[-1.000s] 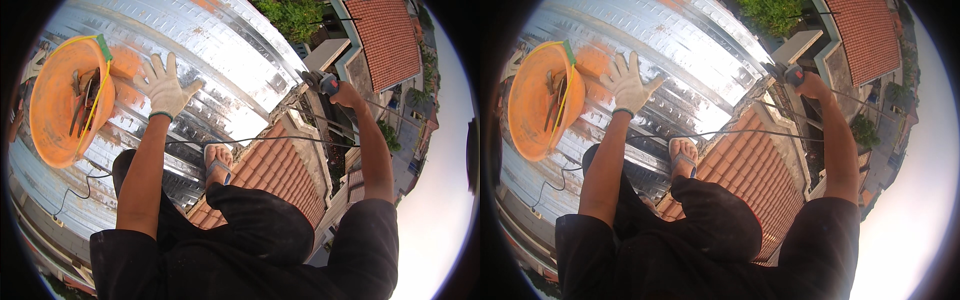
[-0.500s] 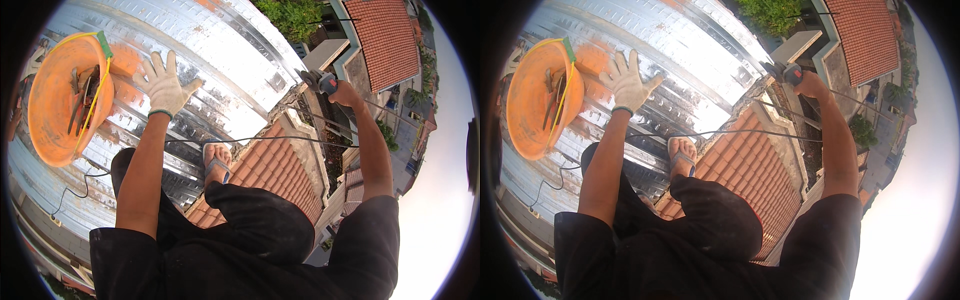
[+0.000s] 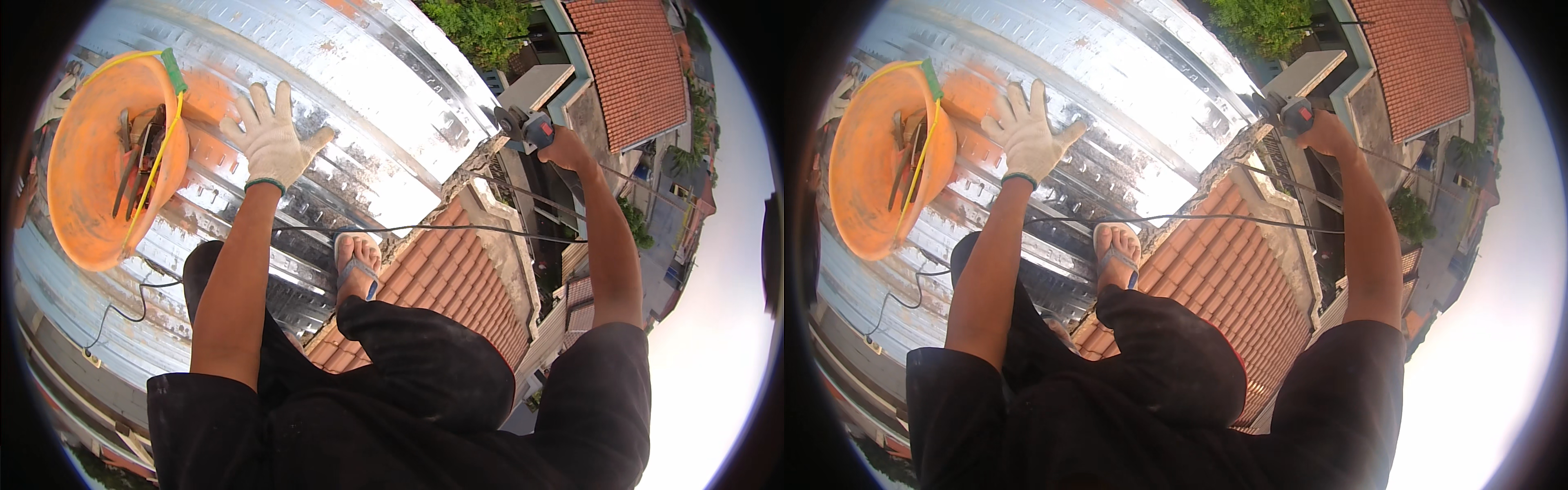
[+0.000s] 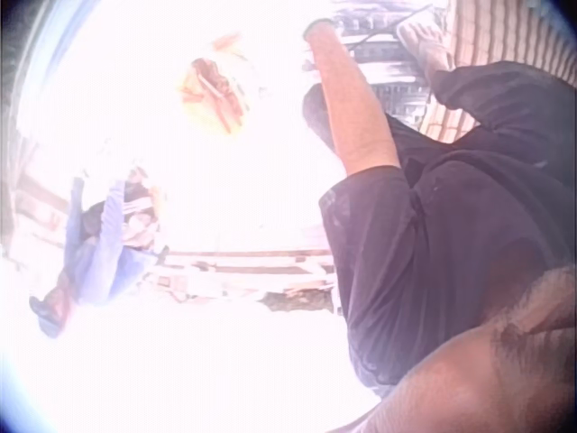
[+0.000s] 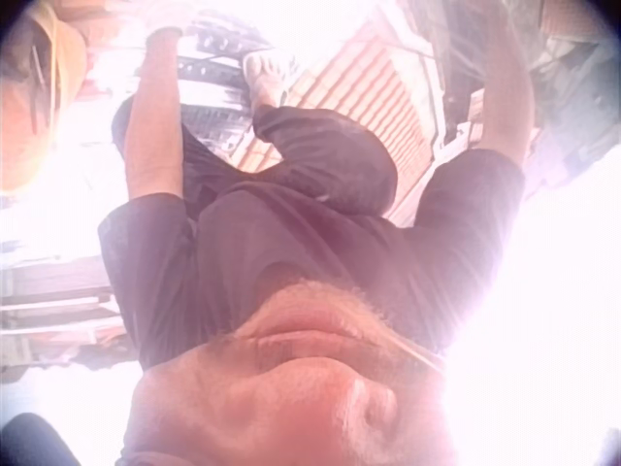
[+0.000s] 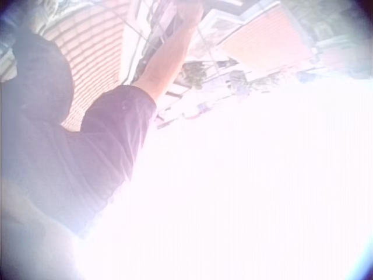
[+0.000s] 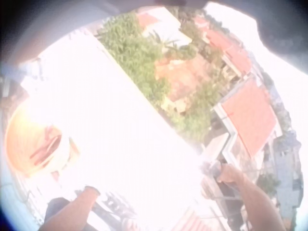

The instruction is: The person uses an angle grinder to smooth the seam between a corrugated metal roof and a tiled roof. They hold the tool with both hands and move it along the junction, occasionally pausing to reposition.

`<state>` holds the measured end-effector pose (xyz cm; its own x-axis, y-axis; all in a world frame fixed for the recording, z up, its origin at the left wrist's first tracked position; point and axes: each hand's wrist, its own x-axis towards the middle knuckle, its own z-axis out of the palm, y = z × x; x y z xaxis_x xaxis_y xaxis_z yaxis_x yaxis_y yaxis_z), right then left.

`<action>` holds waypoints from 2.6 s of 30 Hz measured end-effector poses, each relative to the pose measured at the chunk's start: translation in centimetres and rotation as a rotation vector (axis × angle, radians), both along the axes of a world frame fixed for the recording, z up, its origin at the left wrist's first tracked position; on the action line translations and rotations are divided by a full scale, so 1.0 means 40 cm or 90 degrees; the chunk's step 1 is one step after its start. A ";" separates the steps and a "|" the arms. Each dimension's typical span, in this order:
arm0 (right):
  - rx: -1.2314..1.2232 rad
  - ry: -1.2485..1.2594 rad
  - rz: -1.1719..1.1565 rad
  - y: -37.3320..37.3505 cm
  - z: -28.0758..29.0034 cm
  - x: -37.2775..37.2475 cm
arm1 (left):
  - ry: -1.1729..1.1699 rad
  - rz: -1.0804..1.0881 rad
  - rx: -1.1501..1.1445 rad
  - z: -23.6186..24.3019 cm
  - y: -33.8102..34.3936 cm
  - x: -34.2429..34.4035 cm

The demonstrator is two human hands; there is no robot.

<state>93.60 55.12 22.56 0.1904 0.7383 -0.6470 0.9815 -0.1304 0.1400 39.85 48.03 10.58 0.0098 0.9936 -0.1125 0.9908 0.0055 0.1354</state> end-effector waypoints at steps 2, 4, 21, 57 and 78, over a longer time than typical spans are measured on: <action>0.013 0.006 0.015 -0.011 0.001 0.009 | -0.028 -0.003 -0.007 0.004 0.006 -0.003; 0.033 0.020 0.028 -0.027 -0.006 0.026 | -0.022 -0.004 -0.004 0.002 0.005 0.001; -0.010 -0.003 0.017 -0.009 0.006 0.010 | -0.006 0.002 -0.007 -0.001 0.001 -0.001; -0.011 -0.028 0.025 0.017 -0.019 -0.005 | -0.035 0.001 0.006 0.012 0.005 0.001; -0.028 -0.017 0.013 0.008 -0.015 -0.012 | -0.020 -0.001 0.013 0.006 0.000 -0.002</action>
